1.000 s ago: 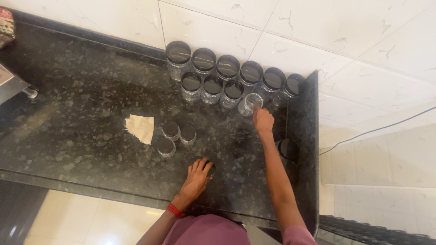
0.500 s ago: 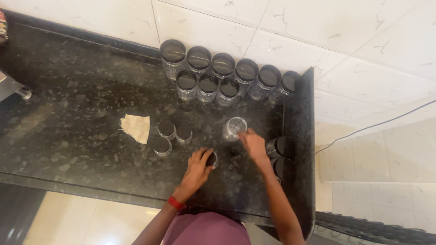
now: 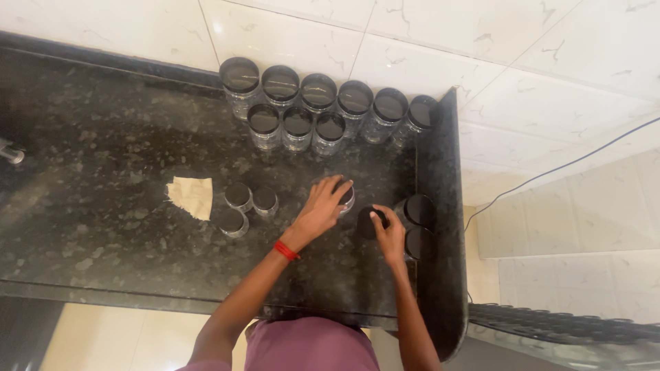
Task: The person wipes a black lid with a white cloth, then repeatedly picks up clear plastic containers with black lids from a countertop, opens them, and places them in a separate group. The person continues this process for multiple containers.
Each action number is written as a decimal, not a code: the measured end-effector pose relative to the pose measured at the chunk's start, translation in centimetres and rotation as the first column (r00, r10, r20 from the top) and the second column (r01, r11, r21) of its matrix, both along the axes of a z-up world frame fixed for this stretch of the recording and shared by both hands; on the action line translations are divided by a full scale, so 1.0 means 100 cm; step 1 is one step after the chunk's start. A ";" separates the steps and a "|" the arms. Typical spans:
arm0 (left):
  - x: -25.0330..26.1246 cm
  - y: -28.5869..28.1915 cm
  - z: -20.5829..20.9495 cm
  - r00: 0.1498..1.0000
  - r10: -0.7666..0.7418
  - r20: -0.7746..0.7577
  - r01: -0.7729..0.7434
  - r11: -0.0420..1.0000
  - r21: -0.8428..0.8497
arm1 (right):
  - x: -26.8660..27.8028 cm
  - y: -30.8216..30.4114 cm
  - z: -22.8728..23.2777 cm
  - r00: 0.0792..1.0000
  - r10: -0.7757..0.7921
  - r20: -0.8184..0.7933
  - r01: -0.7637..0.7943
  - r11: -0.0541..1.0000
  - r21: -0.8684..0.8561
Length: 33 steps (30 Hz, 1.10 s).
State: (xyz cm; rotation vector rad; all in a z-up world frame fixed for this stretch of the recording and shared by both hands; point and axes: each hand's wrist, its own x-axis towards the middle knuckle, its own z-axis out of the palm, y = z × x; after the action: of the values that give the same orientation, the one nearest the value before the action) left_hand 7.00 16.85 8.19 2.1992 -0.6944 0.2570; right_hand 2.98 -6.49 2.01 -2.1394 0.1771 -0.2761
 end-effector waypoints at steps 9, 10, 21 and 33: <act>0.007 -0.012 -0.057 0.999 -0.024 0.024 0.016 0.960 0.279 | -0.016 -0.032 -0.063 0.998 -0.057 -0.041 0.064 0.980 0.189; 0.006 -0.011 -0.062 0.999 -0.032 0.036 0.020 0.957 0.290 | -0.018 -0.032 -0.062 0.996 -0.068 -0.059 0.078 0.978 0.192; -0.010 -0.005 -0.056 0.998 0.029 0.059 -0.037 0.989 0.140 | -0.009 -0.016 -0.041 0.998 -0.046 0.040 0.029 0.932 0.361; -0.032 -0.020 -0.021 0.994 -0.061 0.086 0.043 0.980 0.194 | -0.003 0.044 -0.002 0.984 0.177 0.005 -0.136 0.738 0.661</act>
State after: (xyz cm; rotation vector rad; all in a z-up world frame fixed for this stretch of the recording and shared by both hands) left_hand 3.77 14.86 6.05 2.3600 -0.8579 0.2756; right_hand 2.66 -2.07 1.82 -1.4352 0.1030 -0.0318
